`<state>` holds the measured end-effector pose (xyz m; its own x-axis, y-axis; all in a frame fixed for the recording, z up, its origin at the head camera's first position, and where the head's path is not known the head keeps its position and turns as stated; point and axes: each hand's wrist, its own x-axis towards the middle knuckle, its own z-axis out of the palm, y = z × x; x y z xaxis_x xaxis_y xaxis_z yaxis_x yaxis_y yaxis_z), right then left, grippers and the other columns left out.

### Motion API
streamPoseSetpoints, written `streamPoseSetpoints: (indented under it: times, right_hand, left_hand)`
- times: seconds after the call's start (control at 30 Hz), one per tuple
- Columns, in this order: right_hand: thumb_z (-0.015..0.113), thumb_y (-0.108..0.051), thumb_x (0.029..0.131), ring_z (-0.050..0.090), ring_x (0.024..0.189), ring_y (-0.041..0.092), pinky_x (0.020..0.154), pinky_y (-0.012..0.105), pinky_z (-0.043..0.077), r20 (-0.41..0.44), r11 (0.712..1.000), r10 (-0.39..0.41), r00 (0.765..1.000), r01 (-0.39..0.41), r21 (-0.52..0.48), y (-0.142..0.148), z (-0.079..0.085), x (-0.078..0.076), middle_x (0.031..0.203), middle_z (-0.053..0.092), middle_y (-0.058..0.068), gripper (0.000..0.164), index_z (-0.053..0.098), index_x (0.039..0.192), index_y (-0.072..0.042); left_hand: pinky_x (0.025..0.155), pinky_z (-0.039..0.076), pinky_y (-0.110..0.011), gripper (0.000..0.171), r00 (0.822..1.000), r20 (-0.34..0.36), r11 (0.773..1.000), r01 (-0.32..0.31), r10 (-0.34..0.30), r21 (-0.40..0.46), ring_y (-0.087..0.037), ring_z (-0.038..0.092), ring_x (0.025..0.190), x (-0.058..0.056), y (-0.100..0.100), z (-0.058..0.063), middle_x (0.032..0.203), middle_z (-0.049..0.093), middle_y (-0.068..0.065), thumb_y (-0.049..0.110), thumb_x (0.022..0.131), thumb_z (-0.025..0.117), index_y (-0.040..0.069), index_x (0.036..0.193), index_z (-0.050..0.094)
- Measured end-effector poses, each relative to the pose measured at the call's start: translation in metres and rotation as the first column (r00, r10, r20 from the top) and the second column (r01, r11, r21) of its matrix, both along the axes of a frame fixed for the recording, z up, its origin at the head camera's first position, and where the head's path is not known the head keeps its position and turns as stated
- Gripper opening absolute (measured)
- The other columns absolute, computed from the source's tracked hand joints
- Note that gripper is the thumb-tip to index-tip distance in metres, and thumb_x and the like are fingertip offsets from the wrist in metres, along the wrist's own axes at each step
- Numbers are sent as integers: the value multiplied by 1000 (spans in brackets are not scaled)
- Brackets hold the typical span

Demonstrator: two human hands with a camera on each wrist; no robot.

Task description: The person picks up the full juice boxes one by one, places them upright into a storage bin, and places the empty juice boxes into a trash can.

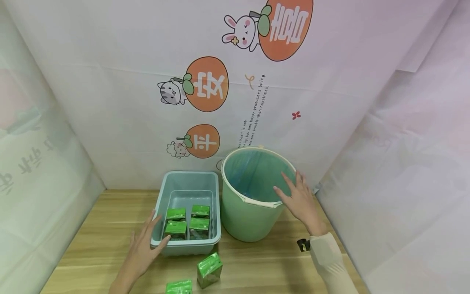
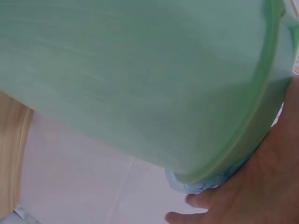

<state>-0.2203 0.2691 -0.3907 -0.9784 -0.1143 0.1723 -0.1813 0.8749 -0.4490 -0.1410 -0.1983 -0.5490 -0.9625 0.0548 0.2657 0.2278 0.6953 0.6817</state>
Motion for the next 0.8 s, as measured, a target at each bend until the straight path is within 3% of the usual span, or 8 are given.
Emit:
streamPoseSetpoints:
  times: [0.37, 0.63, 0.8]
  right_hand:
    - [47, -63, 106, 1, 155, 60, 119, 80, 9, 59, 996, -14, 998, 8, 90, -2, 6, 1, 171, -7, 35, 82, 32, 167, -10]
    - [45, -65, 106, 5, 155, 60, 119, 79, 11, 67, 995, -10, 998, 3, 98, -3, 5, 0, 170, -5, 38, 84, 31, 167, -10]
    - [46, -65, 106, 5, 155, 60, 119, 79, 11, 76, 996, -8, 997, 1, 88, -1, 5, -2, 170, -6, 38, 84, 30, 168, -11]
  left_hand:
    - [104, 11, -93, 74, 1000, 0, 999, -5, 5, -44, -59, 29, 149, 5, -1, 3, 175, 16, -18, 44, 103, 67, 13, 164, 36]
    - [108, 33, -80, 82, 1000, -3, 999, -24, 24, -26, -61, 38, 141, 31, -5, 2, 163, 34, -35, 35, 105, 67, 4, 167, 23]
    - [102, 39, -79, 83, 996, -73, 998, -51, 49, -22, -62, 44, 135, 47, 1, -2, 156, 41, -37, 26, 102, 73, 1, 165, 25]
